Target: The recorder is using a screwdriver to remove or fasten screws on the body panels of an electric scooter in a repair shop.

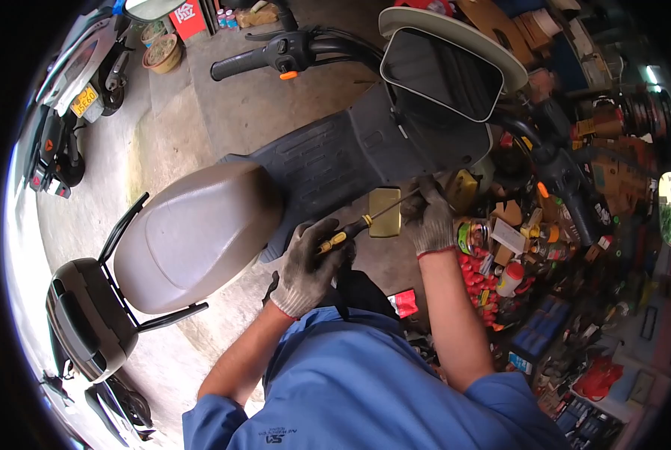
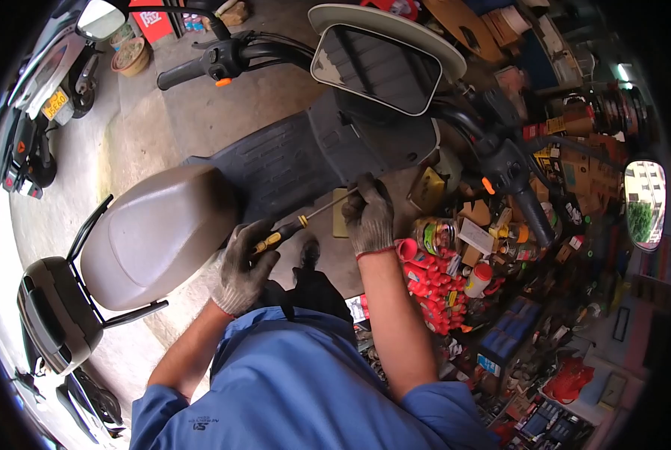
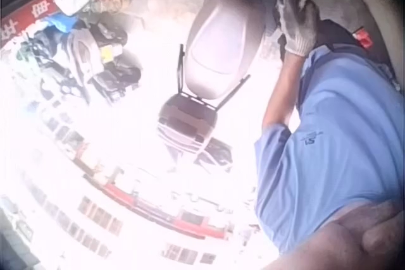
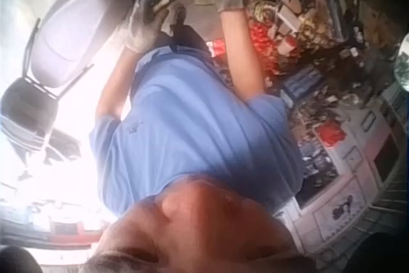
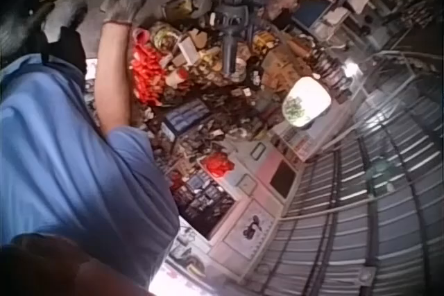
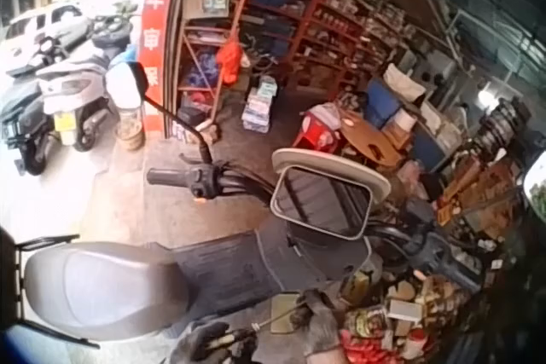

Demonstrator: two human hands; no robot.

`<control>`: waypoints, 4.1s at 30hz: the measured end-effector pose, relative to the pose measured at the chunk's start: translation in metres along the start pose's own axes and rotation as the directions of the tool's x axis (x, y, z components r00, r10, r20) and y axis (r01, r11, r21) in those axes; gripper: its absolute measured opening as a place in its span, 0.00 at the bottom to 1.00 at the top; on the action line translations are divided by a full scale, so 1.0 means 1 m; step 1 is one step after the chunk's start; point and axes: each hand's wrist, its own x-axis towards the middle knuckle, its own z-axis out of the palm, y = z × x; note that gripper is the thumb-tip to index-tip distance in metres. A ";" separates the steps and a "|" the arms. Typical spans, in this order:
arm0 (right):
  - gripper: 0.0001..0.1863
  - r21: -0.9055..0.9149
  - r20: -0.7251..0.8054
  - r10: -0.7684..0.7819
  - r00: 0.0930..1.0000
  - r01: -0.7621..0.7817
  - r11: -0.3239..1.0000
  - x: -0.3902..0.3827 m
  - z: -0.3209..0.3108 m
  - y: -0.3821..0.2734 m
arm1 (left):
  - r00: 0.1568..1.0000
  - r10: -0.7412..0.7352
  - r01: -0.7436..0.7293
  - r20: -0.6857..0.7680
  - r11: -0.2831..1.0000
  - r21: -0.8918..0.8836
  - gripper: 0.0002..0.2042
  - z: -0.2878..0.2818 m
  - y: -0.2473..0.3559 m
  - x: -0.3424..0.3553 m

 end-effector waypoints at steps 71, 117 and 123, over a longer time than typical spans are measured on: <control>0.17 -0.935 0.036 -0.277 0.960 0.131 0.331 -0.109 0.032 -0.099 | 0.933 -0.249 0.359 0.261 0.699 -0.618 0.23 0.068 -0.058 0.087; 0.11 -0.970 0.201 -0.199 0.959 0.223 0.093 -0.098 -0.023 -0.131 | 0.942 -0.257 0.322 0.213 0.527 -0.786 0.19 0.209 0.009 0.199; 0.18 -0.991 0.101 0.194 0.976 0.082 0.106 -0.105 -0.022 -0.142 | 0.989 -0.128 0.146 0.074 0.780 -0.608 0.14 0.225 -0.012 0.212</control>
